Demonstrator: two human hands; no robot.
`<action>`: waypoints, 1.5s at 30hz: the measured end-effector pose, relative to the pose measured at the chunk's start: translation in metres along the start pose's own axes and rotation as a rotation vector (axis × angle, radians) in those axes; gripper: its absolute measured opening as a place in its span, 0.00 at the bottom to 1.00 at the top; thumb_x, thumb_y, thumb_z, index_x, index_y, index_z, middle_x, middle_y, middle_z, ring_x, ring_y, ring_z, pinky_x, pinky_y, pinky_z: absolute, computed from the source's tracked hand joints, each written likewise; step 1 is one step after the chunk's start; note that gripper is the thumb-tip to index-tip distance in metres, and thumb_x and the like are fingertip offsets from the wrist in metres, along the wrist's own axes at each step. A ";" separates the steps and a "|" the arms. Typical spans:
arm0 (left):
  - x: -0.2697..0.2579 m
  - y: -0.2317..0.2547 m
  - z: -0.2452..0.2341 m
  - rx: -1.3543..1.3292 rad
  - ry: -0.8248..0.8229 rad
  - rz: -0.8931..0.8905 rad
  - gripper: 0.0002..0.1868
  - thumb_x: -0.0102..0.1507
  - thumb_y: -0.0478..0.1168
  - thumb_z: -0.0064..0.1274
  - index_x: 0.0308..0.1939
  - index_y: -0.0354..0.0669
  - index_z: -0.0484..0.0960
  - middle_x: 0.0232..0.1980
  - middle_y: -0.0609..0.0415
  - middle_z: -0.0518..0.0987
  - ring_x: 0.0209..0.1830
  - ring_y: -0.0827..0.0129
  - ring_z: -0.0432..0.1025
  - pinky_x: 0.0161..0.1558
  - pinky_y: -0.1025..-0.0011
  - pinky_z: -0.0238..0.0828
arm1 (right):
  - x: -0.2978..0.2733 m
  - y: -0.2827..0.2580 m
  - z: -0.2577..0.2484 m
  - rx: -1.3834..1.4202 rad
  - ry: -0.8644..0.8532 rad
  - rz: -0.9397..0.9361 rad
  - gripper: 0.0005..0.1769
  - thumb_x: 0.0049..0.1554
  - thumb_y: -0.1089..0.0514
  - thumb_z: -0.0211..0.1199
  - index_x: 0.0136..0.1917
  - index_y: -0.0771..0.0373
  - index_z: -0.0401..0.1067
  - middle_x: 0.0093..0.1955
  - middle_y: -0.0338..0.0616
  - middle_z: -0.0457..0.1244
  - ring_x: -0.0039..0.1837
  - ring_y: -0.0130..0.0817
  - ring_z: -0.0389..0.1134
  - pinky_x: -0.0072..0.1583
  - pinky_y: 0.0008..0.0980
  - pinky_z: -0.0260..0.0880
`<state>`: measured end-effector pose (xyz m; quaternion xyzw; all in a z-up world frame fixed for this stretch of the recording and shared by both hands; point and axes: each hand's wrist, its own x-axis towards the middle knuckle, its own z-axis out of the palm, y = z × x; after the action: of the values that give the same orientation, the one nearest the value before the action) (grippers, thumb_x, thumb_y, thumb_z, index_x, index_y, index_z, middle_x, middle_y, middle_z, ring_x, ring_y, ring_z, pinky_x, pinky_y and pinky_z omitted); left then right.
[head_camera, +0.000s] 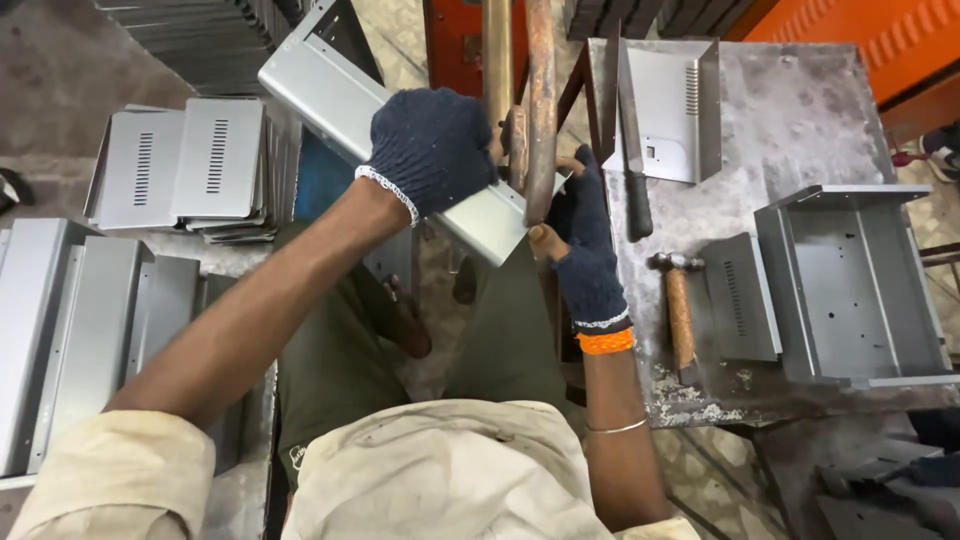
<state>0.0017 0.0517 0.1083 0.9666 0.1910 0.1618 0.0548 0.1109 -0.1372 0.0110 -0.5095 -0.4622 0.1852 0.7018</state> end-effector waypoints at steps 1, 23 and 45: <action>-0.001 0.001 -0.001 -0.002 -0.005 -0.002 0.11 0.58 0.50 0.61 0.33 0.49 0.91 0.22 0.51 0.83 0.13 0.59 0.75 0.21 0.62 0.72 | -0.001 -0.002 0.000 0.001 0.001 0.005 0.41 0.47 0.68 0.61 0.73 0.64 0.56 0.83 0.50 0.42 0.83 0.46 0.43 0.82 0.40 0.40; -0.002 0.005 0.001 0.057 0.092 0.060 0.10 0.53 0.48 0.59 0.27 0.49 0.90 0.20 0.49 0.81 0.11 0.58 0.72 0.17 0.62 0.68 | 0.003 -0.005 -0.002 -0.060 -0.003 -0.043 0.36 0.46 0.62 0.71 0.66 0.62 0.62 0.74 0.47 0.51 0.79 0.44 0.48 0.81 0.42 0.40; 0.007 0.008 -0.005 -0.021 0.051 -0.012 0.18 0.59 0.51 0.54 0.25 0.42 0.87 0.23 0.43 0.81 0.15 0.47 0.73 0.24 0.54 0.71 | 0.015 0.010 -0.018 -0.149 0.016 0.073 0.48 0.67 0.28 0.35 0.75 0.75 0.55 0.79 0.57 0.52 0.80 0.46 0.53 0.79 0.40 0.48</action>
<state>0.0087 0.0475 0.1164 0.9603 0.1966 0.1882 0.0608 0.1359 -0.1320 0.0085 -0.5781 -0.4503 0.1719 0.6584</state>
